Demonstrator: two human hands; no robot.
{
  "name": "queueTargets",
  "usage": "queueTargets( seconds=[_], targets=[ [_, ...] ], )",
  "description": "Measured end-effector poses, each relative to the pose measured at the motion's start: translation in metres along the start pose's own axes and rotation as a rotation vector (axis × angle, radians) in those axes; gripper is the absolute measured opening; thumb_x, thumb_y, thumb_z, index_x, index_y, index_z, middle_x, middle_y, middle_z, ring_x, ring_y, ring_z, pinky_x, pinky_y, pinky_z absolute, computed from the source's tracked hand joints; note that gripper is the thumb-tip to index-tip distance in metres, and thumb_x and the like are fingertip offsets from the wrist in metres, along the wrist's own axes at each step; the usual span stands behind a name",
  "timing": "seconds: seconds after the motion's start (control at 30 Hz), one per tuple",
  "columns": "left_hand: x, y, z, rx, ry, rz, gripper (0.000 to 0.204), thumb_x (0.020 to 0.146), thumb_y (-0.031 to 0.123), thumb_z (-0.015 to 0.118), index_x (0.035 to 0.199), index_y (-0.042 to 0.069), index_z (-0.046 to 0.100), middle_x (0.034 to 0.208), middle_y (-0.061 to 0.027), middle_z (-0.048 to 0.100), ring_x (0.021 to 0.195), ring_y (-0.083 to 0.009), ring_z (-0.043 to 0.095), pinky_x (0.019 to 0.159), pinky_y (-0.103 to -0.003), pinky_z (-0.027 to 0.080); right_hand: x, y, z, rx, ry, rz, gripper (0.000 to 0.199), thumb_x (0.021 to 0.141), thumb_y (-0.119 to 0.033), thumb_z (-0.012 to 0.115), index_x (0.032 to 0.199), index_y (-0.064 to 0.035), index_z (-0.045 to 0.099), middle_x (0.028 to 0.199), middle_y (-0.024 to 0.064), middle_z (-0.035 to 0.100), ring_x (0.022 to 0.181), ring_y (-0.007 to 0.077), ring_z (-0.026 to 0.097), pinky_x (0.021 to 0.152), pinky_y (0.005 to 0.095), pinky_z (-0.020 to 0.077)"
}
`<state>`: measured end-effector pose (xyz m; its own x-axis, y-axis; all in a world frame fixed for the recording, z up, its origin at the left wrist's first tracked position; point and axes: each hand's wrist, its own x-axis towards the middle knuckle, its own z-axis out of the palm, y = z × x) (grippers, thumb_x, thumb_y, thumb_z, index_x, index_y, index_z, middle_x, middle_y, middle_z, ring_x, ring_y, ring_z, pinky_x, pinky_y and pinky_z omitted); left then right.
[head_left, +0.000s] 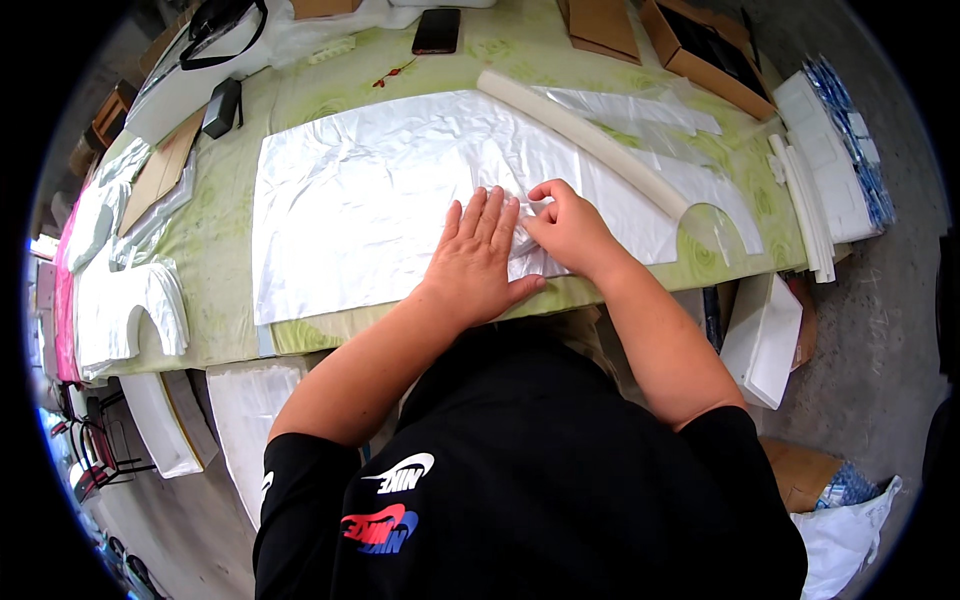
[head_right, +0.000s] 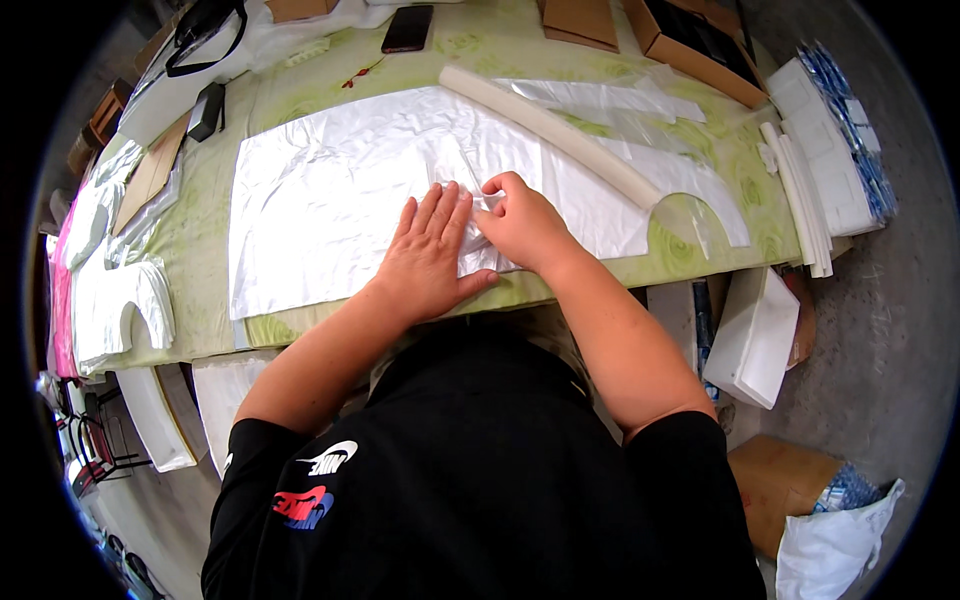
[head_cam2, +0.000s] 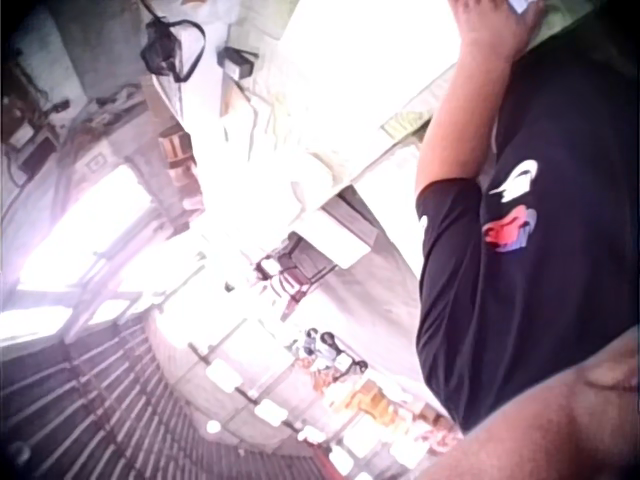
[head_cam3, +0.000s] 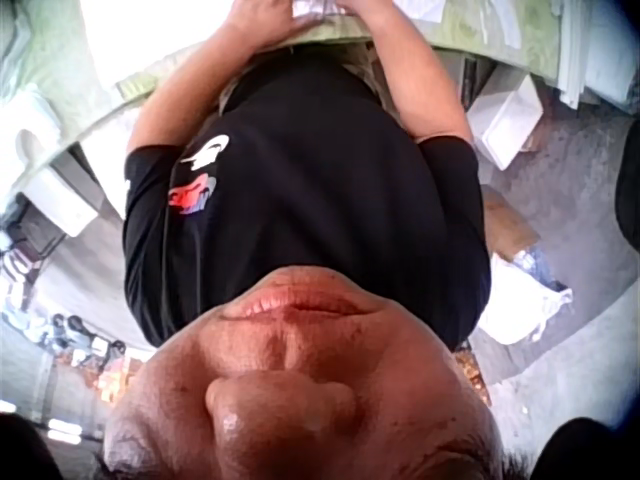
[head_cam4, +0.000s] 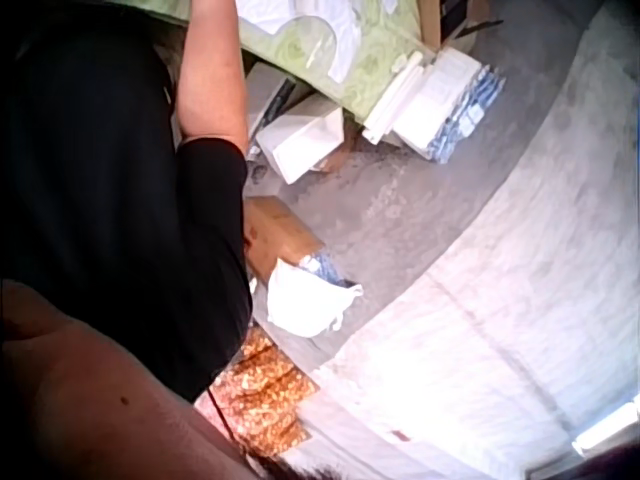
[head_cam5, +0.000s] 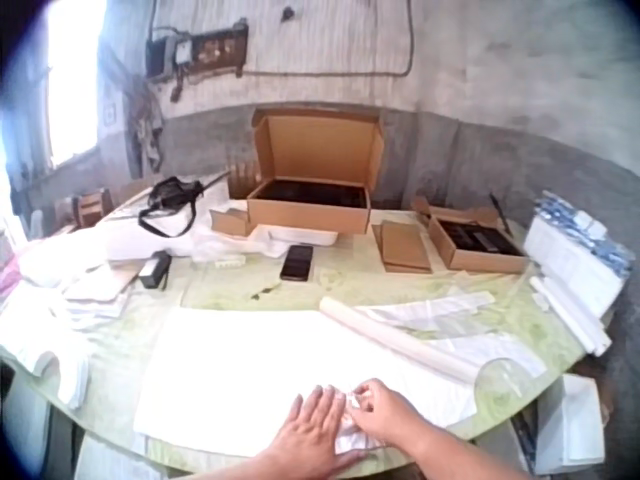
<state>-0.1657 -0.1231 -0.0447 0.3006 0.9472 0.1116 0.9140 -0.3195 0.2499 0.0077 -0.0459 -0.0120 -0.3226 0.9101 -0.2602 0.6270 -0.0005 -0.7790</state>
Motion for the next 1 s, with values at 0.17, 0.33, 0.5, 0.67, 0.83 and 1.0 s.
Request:
queueTargets(
  seconds=[0.17, 0.33, 0.5, 0.67, 0.83, 1.0],
  targets=[
    [0.001, 0.004, -0.006, 0.014, -0.017, -0.048, 0.105, 0.090, 0.070, 0.060, 0.160, -0.002, 0.029, 0.168, -0.0220, 0.026, 0.158, -0.0366, 0.017, 0.128, -0.053, 0.011, -0.006, 0.015, 0.005, 0.017, 0.041, -0.116, 0.036, 0.088, -0.020, 0.070, 0.118, -0.0043, 0.060, 0.088, 0.0085, 0.069, 0.080, 0.0238, 0.067, 0.076, 0.0371, 0.0537],
    [-0.010, -0.003, -0.013, -0.087, -0.032, 0.099, 0.093, 0.086, 0.057, 0.071, 0.156, 0.005, 0.040, 0.163, -0.0120, 0.039, 0.155, -0.0298, 0.029, 0.127, -0.055, 0.016, -0.044, 0.025, 0.008, 0.276, -0.078, -0.103, 0.026, 0.090, -0.010, 0.069, 0.112, -0.0016, 0.060, 0.086, 0.0047, 0.066, 0.080, 0.0138, 0.063, 0.074, 0.0303, 0.0516],
    [-0.032, 0.003, -0.021, -0.135, -0.111, 0.335, 0.080, 0.076, 0.025, 0.079, 0.150, 0.012, 0.051, 0.158, -0.0050, 0.048, 0.150, -0.0250, 0.039, 0.125, -0.057, 0.022, -0.115, 0.033, 0.003, 0.404, -0.172, -0.027, 0.022, 0.088, -0.004, 0.069, 0.108, -0.0023, 0.060, 0.093, 0.0042, 0.066, 0.086, 0.0140, 0.062, 0.080, 0.0305, 0.0517],
    [-0.032, 0.007, -0.020, -0.139, -0.132, 0.402, 0.078, 0.074, 0.013, 0.078, 0.149, 0.013, 0.053, 0.158, -0.0041, 0.047, 0.151, -0.0235, 0.037, 0.125, -0.057, 0.021, -0.110, 0.052, -0.007, -0.278, 0.226, -0.784, 0.045, 0.074, -0.003, 0.074, 0.118, -0.0078, 0.065, 0.123, 0.0114, 0.065, 0.118, 0.0365, 0.057, 0.104, 0.0466, 0.0461],
    [-0.027, 0.008, -0.018, -0.237, -0.043, 0.323, 0.063, 0.076, 0.007, 0.073, 0.139, 0.012, 0.062, 0.149, -0.0044, 0.056, 0.142, -0.0253, 0.047, 0.122, -0.054, 0.030, -0.095, 0.062, -0.011, -0.304, 0.151, -0.807, 0.054, 0.068, 0.000, 0.074, 0.121, -0.0096, 0.065, 0.128, 0.0099, 0.064, 0.123, 0.0351, 0.056, 0.107, 0.0474, 0.0439],
    [-0.016, 0.008, -0.005, -0.420, 0.128, 0.191, 0.034, 0.082, 0.006, 0.069, 0.115, 0.009, 0.075, 0.127, -0.0035, 0.070, 0.121, -0.0277, 0.060, 0.111, -0.046, 0.043, -0.089, 0.064, -0.008, -0.298, 0.254, -0.787, 0.040, 0.071, -0.004, 0.075, 0.109, -0.0104, 0.066, 0.113, 0.0050, 0.067, 0.108, 0.0318, 0.060, 0.095, 0.0444, 0.0464]
  ],
)
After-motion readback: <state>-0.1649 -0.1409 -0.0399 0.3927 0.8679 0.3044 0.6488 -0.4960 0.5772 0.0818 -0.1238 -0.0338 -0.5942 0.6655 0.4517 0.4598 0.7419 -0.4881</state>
